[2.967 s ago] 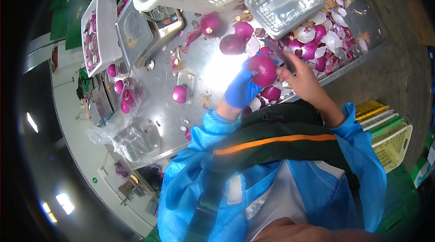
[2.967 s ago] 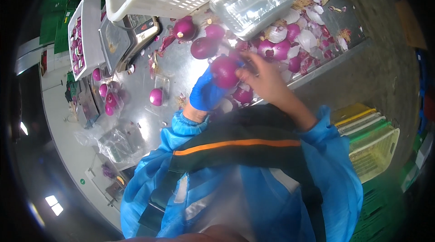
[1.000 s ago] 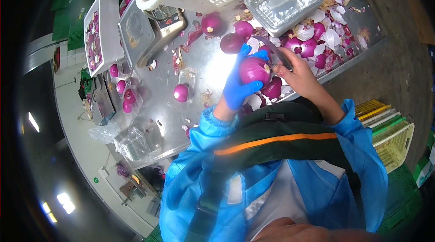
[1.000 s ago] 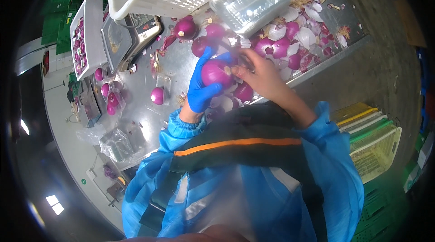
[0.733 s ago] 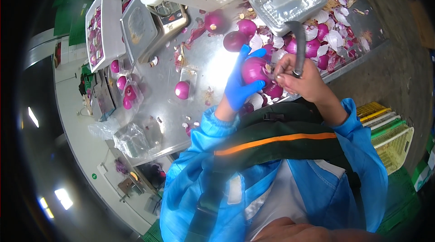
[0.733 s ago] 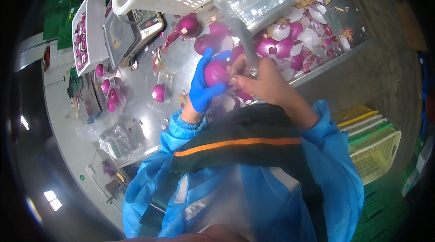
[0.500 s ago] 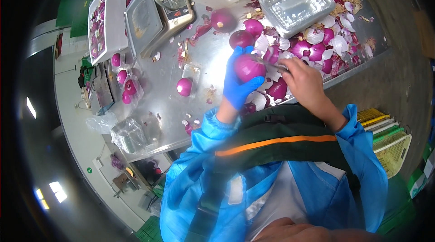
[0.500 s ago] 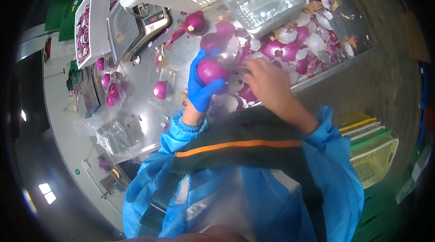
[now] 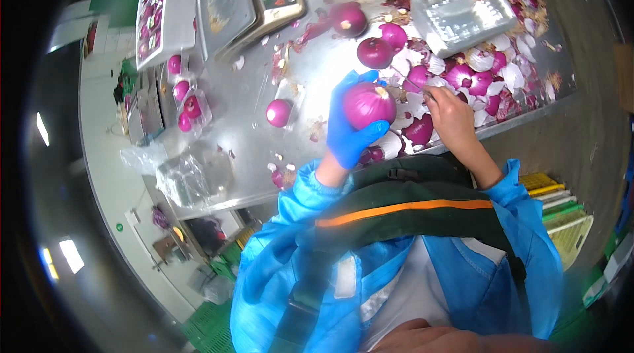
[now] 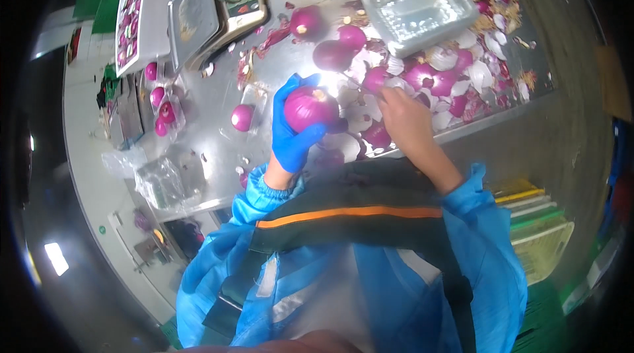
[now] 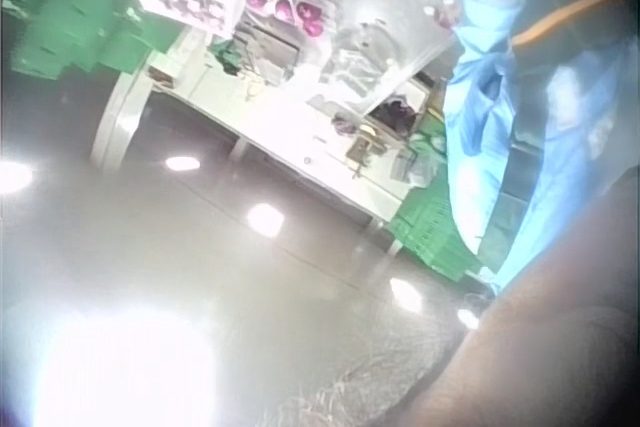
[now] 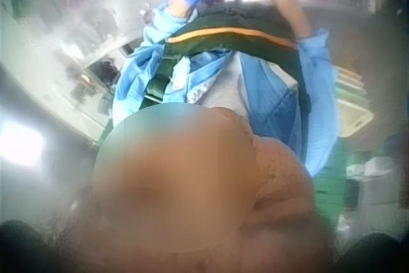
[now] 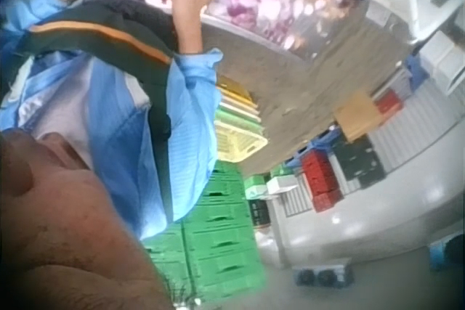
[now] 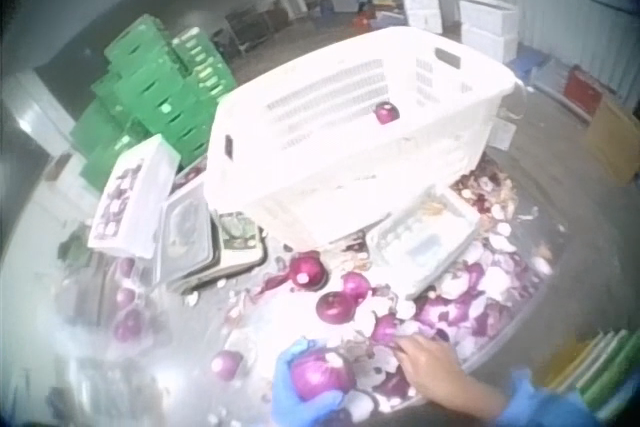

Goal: The person peels red onions by hand and with a small knife, removing the outer skins and placing the peeled onions into a scale pan and then into a large white bin.

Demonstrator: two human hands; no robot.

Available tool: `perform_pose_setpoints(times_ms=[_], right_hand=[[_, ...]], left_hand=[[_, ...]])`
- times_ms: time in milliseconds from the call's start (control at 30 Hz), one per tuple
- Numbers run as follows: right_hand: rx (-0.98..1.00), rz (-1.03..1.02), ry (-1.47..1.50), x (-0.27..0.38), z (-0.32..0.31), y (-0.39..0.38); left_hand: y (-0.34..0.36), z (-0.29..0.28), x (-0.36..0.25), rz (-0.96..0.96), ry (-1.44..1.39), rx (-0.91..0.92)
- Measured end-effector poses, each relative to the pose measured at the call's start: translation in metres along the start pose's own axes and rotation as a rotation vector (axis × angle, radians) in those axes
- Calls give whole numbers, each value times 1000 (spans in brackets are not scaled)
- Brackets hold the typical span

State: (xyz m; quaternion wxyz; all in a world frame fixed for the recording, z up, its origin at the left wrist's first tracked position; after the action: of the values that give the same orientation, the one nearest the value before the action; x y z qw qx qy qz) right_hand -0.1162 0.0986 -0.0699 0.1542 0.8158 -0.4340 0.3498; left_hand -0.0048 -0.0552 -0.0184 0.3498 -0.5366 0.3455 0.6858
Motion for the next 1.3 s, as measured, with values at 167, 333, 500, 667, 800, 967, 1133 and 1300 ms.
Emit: perform_pose_setpoints(times_ms=[167, 333, 500, 667, 800, 967, 1133, 1300], right_hand=[[544, 385, 579, 6, 42, 0], [451, 140, 548, 53, 50, 3], [185, -123, 319, 90, 50, 11], [329, 143, 163, 66, 87, 33], [411, 193, 374, 53, 111, 24], [362, 110, 245, 54, 120, 20], [386, 71, 157, 77, 130, 24], [369, -263, 80, 176, 151, 50]], left_hand=[[-14, -24, 25, -89, 134, 32], [-26, -29, 16, 77, 318, 59], [-28, -51, 6, 44, 335, 30], [-29, -74, -3, -2, 185, 18], [-29, -113, -5, 42, 248, -111], [-17, -204, 8, 71, 596, -252], [-15, -264, -5, 60, 931, -388], [-43, -294, 0, 91, 575, -646]])
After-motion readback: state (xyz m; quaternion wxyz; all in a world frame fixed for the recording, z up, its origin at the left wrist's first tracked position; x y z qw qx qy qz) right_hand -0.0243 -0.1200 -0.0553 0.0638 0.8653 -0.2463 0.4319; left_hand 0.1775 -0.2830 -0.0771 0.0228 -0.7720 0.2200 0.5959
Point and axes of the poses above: each hand's wrist, its own y-axis towards the middle knuckle, its own z-axis out of the palm, x = y × z, the point moved 9 cm from there along y, towards the middle knuckle, and after that the axes turned 11 degrees about z, right-handed, at the moved point
